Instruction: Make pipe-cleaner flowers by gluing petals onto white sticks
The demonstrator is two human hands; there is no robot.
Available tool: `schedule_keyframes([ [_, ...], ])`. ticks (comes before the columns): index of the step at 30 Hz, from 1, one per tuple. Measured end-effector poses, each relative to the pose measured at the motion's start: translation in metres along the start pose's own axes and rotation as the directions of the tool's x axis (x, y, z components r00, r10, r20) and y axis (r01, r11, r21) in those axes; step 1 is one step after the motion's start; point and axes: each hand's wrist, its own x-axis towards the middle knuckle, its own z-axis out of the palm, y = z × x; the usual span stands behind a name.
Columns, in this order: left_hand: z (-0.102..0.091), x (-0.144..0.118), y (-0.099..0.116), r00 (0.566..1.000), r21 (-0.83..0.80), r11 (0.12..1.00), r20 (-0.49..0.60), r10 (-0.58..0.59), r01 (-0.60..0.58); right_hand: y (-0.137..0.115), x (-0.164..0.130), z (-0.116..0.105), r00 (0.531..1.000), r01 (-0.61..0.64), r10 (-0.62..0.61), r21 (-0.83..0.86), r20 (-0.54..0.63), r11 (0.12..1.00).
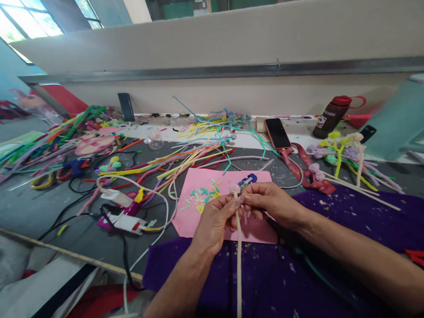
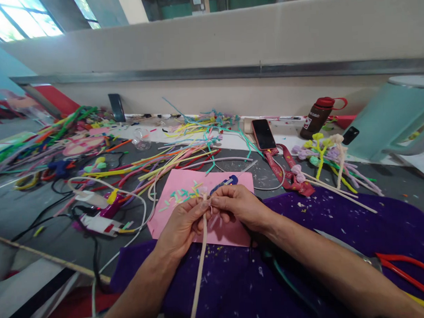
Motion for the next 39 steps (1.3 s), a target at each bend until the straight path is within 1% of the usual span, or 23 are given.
schedule_keyframes([
  [4, -0.002, 0.000, -0.001, 0.999, -0.035, 0.999, 0.042, -0.025, 0.026, 0.004, 0.004, -0.003, 0.996, -0.079, 0.070, 0.167, 0.062, 0.983],
  [7, -0.003, 0.000, -0.002, 0.998, -0.040, 0.999, 0.059, -0.034, 0.036, 0.007, 0.005, -0.005, 0.992, -0.107, 0.089, 0.234, 0.085, 0.966],
  [16, -0.005, 0.001, 0.001, 0.996, -0.070, 0.996, 0.078, -0.042, 0.048, 0.011, 0.007, -0.006, 0.991, -0.079, 0.038, 0.334, 0.127, 0.939],
  [23, -0.004, 0.001, 0.001, 0.996, -0.043, 0.998, 0.076, -0.047, 0.050, 0.009, 0.007, -0.006, 0.994, -0.088, 0.064, 0.318, 0.087, 0.944],
  [27, -0.004, 0.000, 0.003, 0.995, -0.053, 0.996, 0.077, -0.063, 0.067, 0.008, 0.006, -0.008, 0.990, -0.064, 0.018, 0.337, 0.138, 0.939],
  [30, -0.004, 0.000, 0.004, 0.991, -0.065, 0.994, 0.103, -0.082, 0.089, 0.009, 0.005, -0.010, 0.985, -0.048, -0.013, 0.345, 0.172, 0.938],
  [35, -0.002, -0.001, 0.002, 0.990, -0.054, 0.994, 0.111, -0.087, 0.093, 0.012, 0.006, -0.010, 0.980, -0.044, -0.025, 0.336, 0.198, 0.941],
  [37, -0.002, -0.001, 0.001, 0.990, -0.037, 0.995, 0.110, -0.085, 0.089, 0.008, 0.006, -0.011, 0.981, -0.064, 0.007, 0.286, 0.196, 0.956],
  [39, -0.002, 0.000, 0.001, 0.994, -0.038, 0.997, 0.083, -0.065, 0.068, -0.001, 0.005, -0.015, 0.989, -0.056, 0.034, 0.154, 0.141, 0.986],
])
